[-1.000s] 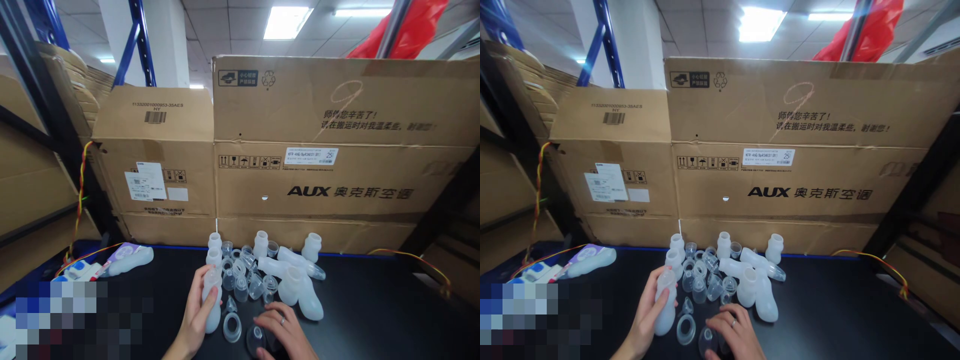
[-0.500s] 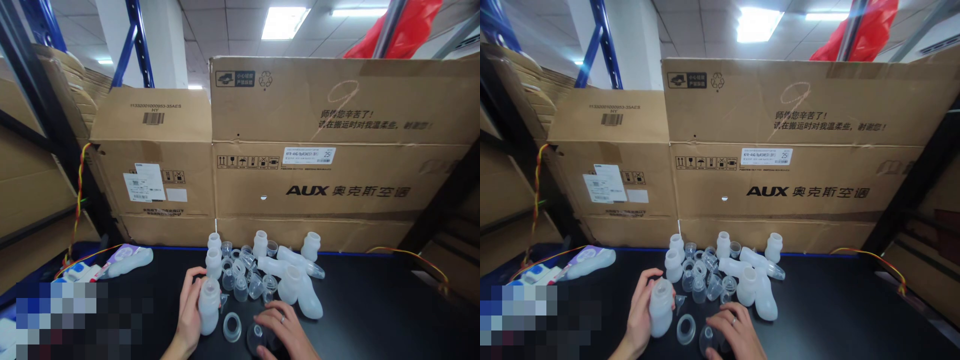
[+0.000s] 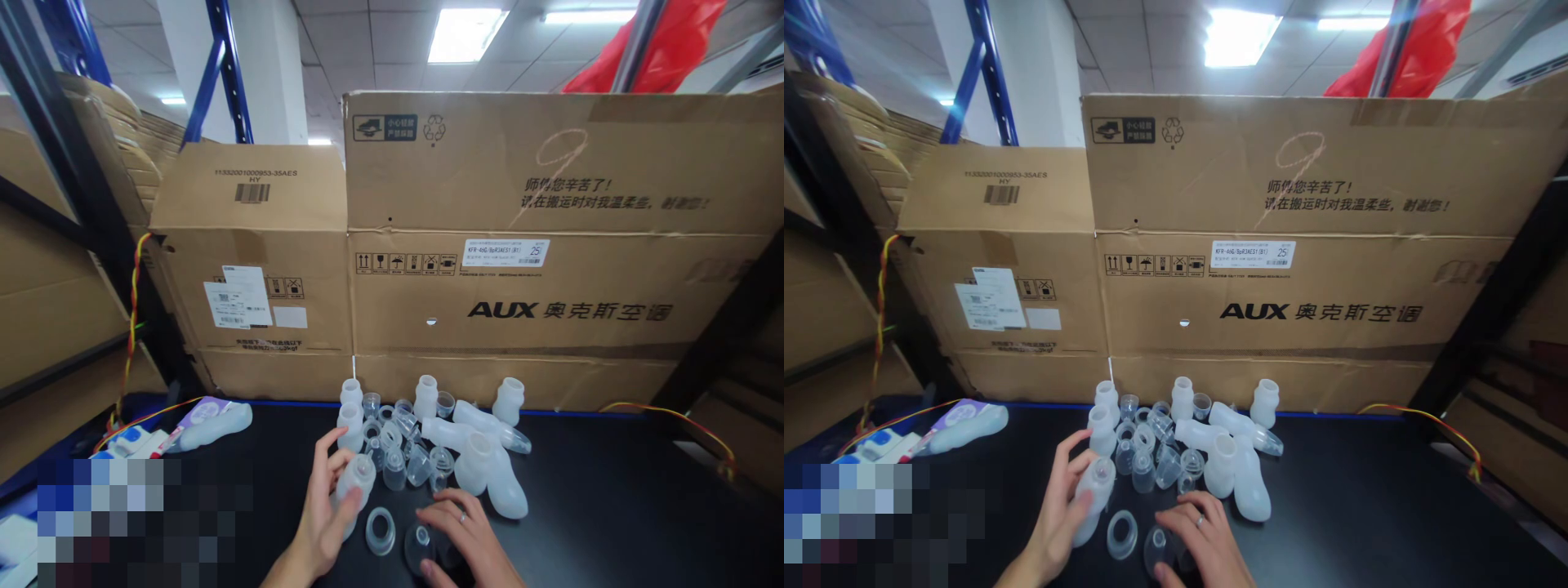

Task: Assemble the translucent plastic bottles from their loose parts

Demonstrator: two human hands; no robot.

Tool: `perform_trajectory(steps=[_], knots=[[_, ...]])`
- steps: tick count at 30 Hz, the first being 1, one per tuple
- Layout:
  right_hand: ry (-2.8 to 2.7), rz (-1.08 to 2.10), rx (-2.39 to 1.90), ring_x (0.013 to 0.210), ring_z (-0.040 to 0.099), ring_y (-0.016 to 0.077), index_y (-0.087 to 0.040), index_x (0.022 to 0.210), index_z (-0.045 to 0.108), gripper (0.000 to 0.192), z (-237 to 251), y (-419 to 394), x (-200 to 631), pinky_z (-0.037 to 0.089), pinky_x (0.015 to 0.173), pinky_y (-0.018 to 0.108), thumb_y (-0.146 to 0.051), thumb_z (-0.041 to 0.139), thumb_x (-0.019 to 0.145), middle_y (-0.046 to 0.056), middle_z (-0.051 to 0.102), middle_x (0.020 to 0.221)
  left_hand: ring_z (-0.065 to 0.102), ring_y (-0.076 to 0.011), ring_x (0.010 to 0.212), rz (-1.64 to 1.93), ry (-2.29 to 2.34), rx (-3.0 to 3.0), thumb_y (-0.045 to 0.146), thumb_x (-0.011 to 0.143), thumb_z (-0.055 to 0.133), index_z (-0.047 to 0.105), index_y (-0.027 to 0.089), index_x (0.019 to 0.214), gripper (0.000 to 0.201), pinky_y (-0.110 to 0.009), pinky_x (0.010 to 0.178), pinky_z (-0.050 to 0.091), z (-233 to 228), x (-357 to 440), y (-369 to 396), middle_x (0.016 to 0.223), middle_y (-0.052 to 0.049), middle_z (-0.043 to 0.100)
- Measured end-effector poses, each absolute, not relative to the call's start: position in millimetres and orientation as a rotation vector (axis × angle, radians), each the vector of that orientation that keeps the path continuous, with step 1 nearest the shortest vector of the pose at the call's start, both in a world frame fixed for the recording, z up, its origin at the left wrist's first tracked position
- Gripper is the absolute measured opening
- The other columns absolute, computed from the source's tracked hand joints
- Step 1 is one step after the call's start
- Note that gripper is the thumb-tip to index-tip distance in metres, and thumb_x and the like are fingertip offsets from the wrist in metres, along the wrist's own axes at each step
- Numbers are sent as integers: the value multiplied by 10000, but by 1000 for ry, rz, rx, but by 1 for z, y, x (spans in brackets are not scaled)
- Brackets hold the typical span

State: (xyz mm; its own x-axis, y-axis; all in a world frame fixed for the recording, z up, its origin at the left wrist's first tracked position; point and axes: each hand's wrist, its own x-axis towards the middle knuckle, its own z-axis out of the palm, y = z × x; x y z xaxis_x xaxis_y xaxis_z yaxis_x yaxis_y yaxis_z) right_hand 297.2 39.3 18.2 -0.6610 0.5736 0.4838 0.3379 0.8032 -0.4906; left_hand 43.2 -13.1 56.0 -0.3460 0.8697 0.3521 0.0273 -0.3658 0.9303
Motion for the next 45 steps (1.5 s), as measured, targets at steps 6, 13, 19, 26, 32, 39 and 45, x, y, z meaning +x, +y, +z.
perform_trajectory(steps=[6,13,19,26,32,39,45], knots=[[-2189,545,-666,1149,643,252,-373,1589,316,758,16,35,298,570,1002,405,-209,652,930,83,649,1237,547,-154,598,1627,1420,1462,586,1006,437,507,229,947,368,-261,601,392,56,41,-17,715,-2,659],[-2218,590,-682,1142,631,249,-356,1563,370,705,20,32,299,558,1015,400,-209,656,935,91,620,1229,656,-224,789,1443,1545,1773,608,794,734,529,236,1019,481,-313,738,498,54,30,-18,938,-51,705],[-2217,539,-677,1161,621,250,-345,1527,421,631,22,34,301,565,1008,395,-247,665,953,91,627,1232,653,-237,754,1546,1563,1683,533,921,586,697,249,1045,329,-316,763,490,62,41,-25,853,-61,726],[-2229,493,-686,1170,627,259,-291,1444,541,536,24,34,300,571,1008,376,-260,699,934,109,641,1243,627,-265,734,1719,1521,1498,424,573,927,682,262,965,490,-322,718,488,55,49,-23,878,-68,707],[-2247,472,-661,1181,618,251,-291,1420,557,495,22,36,301,565,1021,374,-252,687,943,99,649,1255,659,-254,703,1568,1609,1864,334,722,848,686,275,969,301,-324,721,480,48,36,-23,881,-70,746],[-2281,424,-626,1149,636,250,-286,1351,610,417,32,35,299,567,1013,355,-252,691,944,84,692,1209,648,-250,700,1363,1459,1949,341,826,750,725,262,1017,208,-317,713,460,56,23,-25,830,-67,735],[-2278,424,-641,1134,643,249,-276,1314,633,382,37,34,300,576,999,352,-242,688,937,82,700,1200,596,-202,589,1684,1184,1208,577,902,644,620,250,1052,361,-277,569,455,69,46,-23,718,-29,674]])
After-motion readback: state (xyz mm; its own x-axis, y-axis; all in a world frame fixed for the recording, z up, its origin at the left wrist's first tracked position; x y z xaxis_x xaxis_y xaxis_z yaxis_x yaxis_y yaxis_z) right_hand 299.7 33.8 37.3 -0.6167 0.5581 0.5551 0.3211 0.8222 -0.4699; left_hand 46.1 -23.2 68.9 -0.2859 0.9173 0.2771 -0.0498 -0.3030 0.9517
